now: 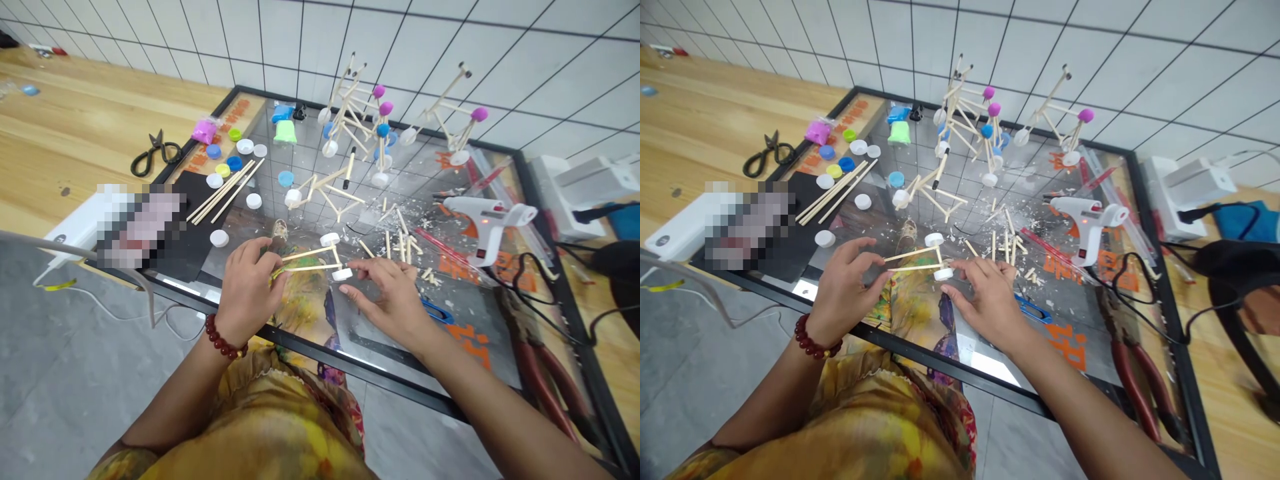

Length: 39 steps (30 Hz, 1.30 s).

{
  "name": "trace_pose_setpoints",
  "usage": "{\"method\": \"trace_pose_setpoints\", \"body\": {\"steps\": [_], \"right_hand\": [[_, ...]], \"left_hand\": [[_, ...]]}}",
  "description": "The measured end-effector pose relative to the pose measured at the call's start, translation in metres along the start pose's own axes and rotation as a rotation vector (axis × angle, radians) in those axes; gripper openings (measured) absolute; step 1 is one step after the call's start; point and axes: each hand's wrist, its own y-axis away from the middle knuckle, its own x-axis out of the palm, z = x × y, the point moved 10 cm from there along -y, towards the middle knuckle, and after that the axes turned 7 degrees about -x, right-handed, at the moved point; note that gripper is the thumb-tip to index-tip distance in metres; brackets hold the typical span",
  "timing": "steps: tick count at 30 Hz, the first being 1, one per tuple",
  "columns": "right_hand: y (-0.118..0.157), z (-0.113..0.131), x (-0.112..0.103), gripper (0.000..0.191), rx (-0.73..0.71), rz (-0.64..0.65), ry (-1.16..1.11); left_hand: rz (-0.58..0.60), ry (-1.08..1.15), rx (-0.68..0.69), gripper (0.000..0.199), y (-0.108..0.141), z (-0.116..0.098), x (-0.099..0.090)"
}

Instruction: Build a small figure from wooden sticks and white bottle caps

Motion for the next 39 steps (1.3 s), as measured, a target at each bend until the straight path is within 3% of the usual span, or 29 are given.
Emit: {"method": "trace_pose_setpoints", "body": {"steps": [4, 22, 29, 34, 39], "right_hand": [[0.0, -0.001, -0.001, 0.027, 0.008, -0.006, -0.006], [0.0, 0.001, 0.0, 0.029, 0.016, 0.005, 0.013], [0.006, 0.002, -0.056, 0.025, 0.023, -0.261, 0.241], [0.015, -0.005, -0.086, 0.02, -0.057, -0.397, 0.445], [0.027, -0.03, -0.111, 0.025, -0.043, -0.586, 0.588]], "left_hand": [[0.016, -0.029, 0.008, 0.02, 0.002, 0.0, 0.002], [-0.021, 0.019, 0.064, 0.01, 0.005, -0.001, 0.003], [-0.02, 0.013, 0.083, 0.052, 0.006, -0.003, 0.004], [-0.051, 0.025, 0.078, 0.062, 0.005, 0.0, 0.003], [-0.051, 0.028, 0.068, 0.062, 0.008, 0.004, 0.004]]}}
